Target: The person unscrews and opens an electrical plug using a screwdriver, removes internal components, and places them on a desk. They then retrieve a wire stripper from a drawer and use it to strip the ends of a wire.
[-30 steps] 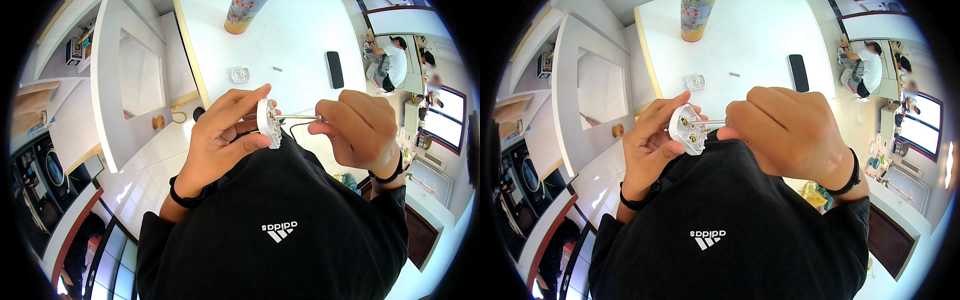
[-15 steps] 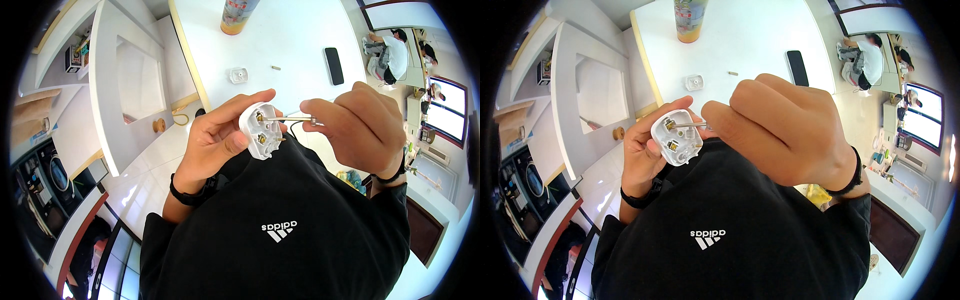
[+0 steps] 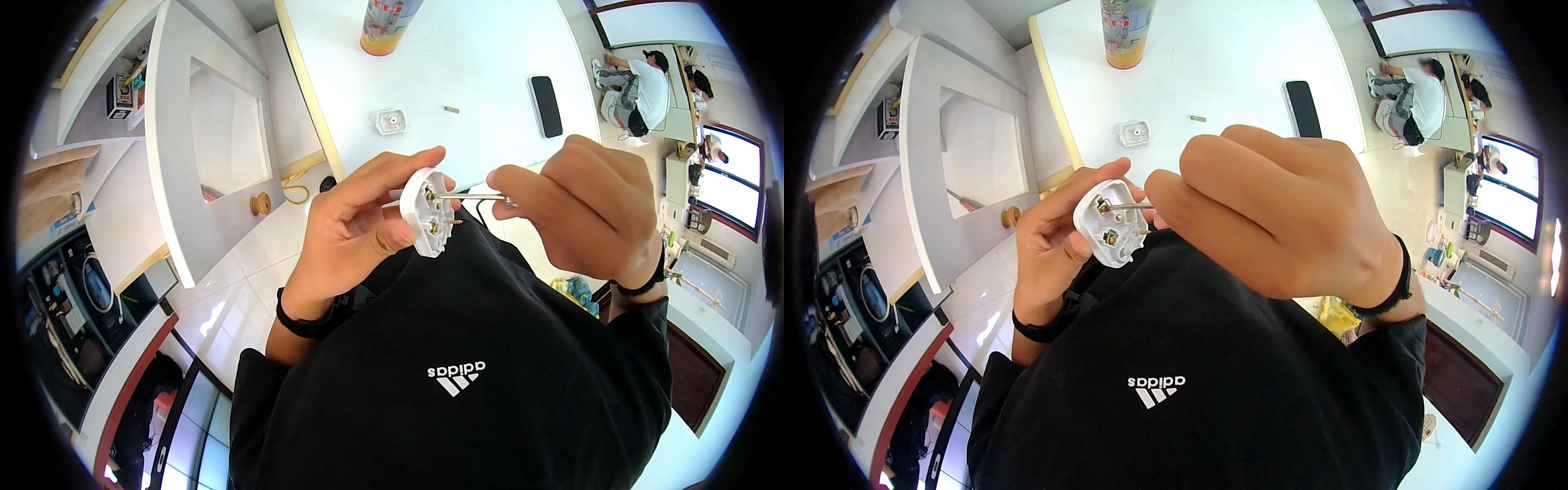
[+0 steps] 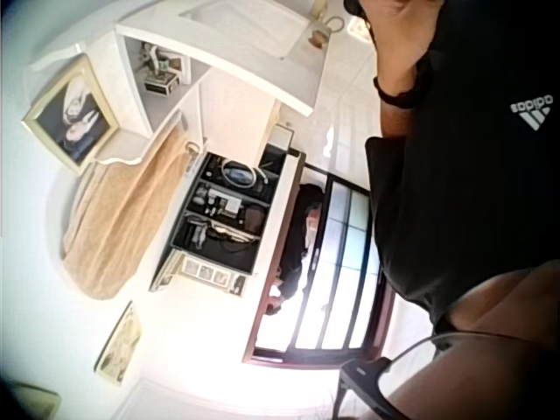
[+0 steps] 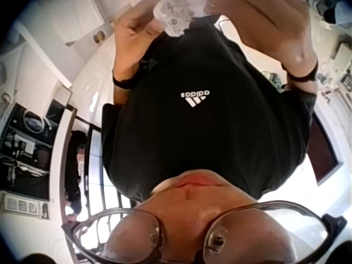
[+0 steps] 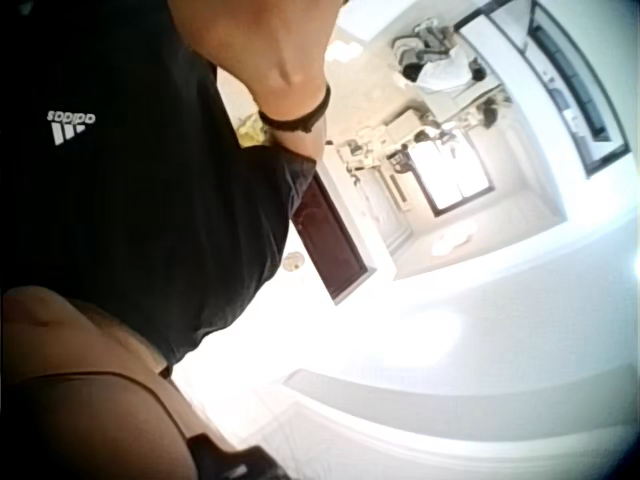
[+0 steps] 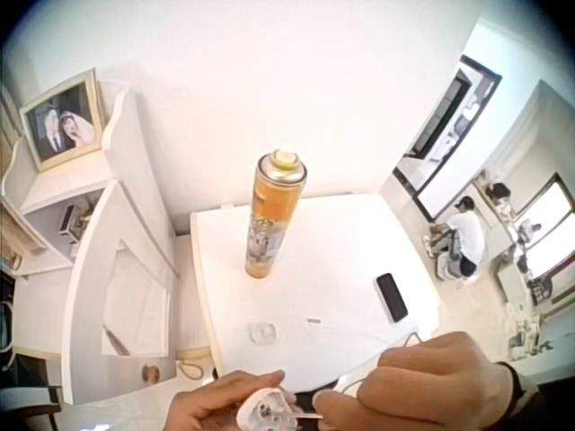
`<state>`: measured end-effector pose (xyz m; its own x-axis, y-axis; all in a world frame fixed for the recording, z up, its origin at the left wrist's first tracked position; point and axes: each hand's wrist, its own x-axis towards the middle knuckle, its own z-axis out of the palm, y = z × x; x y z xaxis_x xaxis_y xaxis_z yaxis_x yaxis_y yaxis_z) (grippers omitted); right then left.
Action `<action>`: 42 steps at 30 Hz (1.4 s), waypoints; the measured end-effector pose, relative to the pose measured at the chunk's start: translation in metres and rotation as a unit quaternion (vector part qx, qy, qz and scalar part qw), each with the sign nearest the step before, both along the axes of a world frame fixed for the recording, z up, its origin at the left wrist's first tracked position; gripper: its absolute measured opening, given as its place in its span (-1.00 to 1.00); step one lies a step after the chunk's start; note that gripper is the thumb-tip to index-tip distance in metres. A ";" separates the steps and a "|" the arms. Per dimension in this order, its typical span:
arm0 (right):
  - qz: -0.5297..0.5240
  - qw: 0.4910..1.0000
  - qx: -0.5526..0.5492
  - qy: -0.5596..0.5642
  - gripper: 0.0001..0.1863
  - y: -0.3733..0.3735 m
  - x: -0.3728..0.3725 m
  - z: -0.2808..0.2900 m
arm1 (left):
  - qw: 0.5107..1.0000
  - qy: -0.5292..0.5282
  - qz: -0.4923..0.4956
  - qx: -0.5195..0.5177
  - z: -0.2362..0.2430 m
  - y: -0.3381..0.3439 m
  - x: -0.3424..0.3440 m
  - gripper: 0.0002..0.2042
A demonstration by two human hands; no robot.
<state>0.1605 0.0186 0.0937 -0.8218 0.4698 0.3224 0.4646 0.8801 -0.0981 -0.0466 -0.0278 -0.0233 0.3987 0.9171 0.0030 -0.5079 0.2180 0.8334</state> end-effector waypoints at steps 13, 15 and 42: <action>-0.036 0.994 -0.103 -0.005 -0.87 -0.002 0.004 -0.013 | 0.996 0.063 0.040 0.044 0.004 0.001 -0.001 -0.46; -0.050 0.990 -0.132 0.013 -0.87 -0.003 0.004 -0.016 | 0.995 0.078 0.048 0.044 0.005 0.000 0.000 -0.46; -0.193 0.944 -0.242 0.112 -0.91 -0.001 -0.007 -0.019 | 0.995 -0.013 0.071 0.068 -0.009 0.016 0.007 -0.40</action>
<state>0.1534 0.0177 0.0751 -0.4969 0.8568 0.1380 0.6612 0.4768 -0.5792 -0.0397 -0.0121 -0.0325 0.2638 0.9543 0.1403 -0.5478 0.0285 0.8361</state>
